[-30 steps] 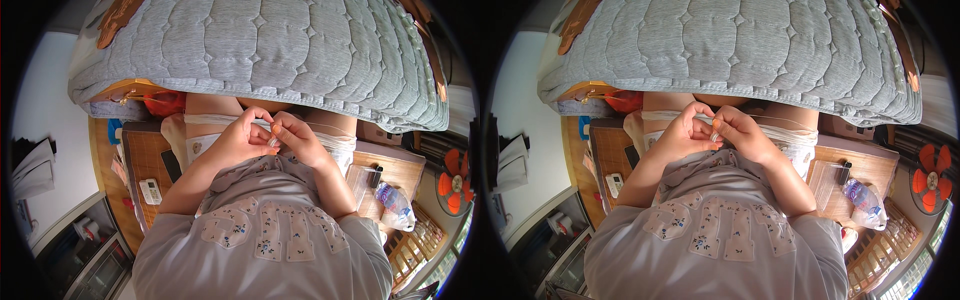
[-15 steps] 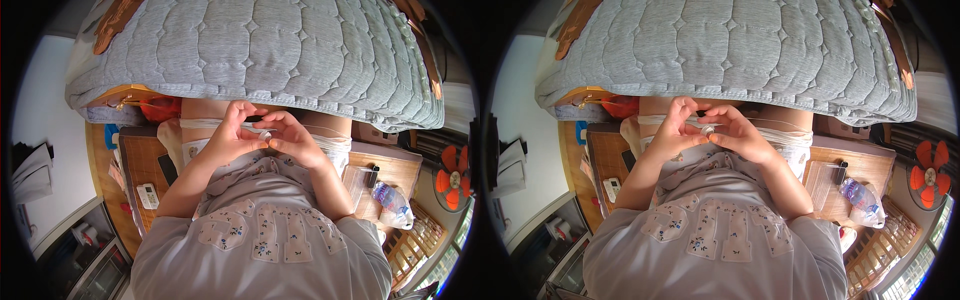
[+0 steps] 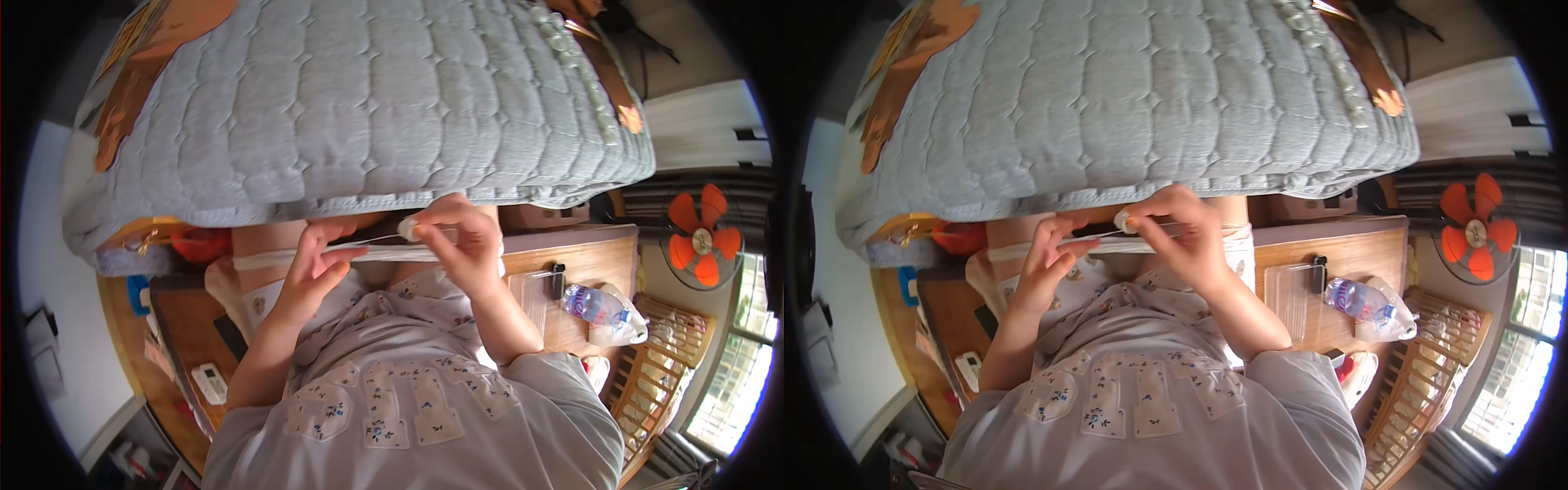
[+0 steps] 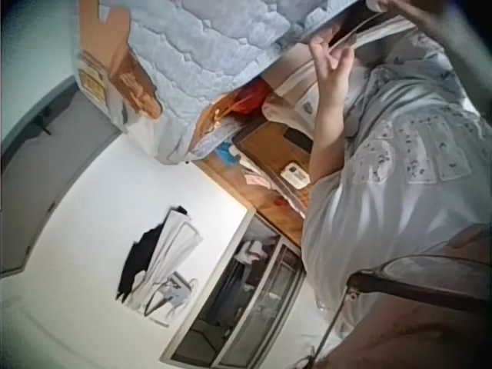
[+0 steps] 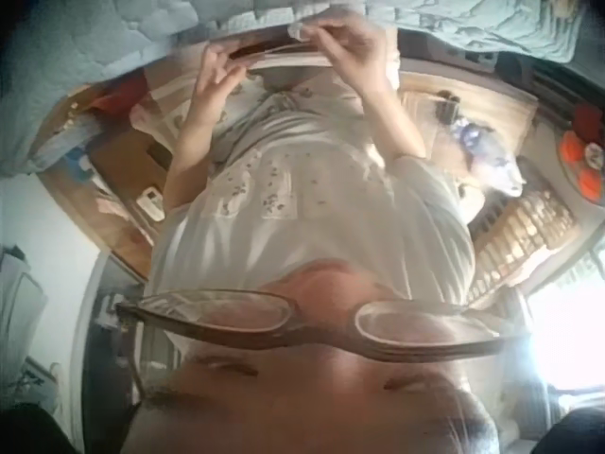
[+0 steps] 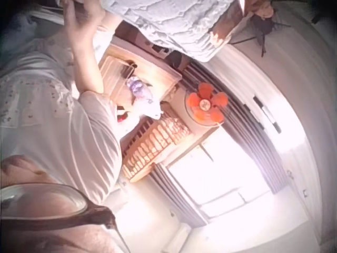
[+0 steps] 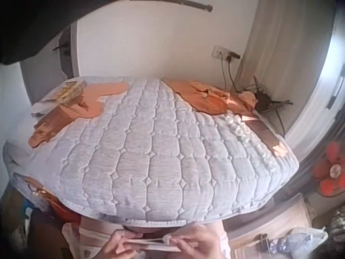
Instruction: Winding white thread from a larger bundle onto small plastic spools.
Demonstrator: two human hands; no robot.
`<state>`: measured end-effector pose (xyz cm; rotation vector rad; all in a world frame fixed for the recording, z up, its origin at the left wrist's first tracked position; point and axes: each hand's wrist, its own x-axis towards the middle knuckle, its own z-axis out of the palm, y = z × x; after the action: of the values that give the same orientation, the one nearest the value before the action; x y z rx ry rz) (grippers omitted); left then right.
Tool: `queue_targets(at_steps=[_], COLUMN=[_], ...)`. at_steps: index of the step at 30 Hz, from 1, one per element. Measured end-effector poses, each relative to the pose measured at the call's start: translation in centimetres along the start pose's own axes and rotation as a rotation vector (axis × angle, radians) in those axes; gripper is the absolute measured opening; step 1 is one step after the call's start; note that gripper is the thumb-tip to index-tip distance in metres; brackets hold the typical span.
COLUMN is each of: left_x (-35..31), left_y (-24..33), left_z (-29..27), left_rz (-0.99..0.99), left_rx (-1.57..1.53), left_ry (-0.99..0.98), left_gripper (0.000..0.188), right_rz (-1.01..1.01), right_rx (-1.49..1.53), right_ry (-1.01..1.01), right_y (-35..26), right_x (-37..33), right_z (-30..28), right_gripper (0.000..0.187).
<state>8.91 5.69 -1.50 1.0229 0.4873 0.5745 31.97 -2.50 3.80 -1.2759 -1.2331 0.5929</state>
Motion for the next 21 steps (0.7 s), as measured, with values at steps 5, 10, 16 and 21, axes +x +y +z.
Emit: queue_targets(at_steps=[5, 10, 16, 21], left_x=[-0.4, -0.8, -1.2, -2.0], left_y=[-0.3, -1.6, -4.1, -5.4], left_z=[-0.1, 0.1, 0.8, 1.0], left_rz=[-0.197, -0.342, -0.425, -0.463], left_rx=[0.032, 0.091, 0.056, 0.081], left_ry=[-0.021, 0.030, -0.093, -0.146], left_gripper=[0.035, 0.025, 0.017, 0.021], right_rz=[-0.273, -0.167, 0.016, 0.096], right_rx=[-0.512, -0.795, -0.862, -0.979], right_ry=[0.485, 0.537, 0.359, 0.328], right_y=[-3.0, -3.7, -0.9, 0.2], right_x=[4.0, 10.9, 15.5, 16.8], right_z=[-9.5, -18.4, -21.9, -22.3], right_gripper=[0.009, 0.013, 0.020, 0.022])
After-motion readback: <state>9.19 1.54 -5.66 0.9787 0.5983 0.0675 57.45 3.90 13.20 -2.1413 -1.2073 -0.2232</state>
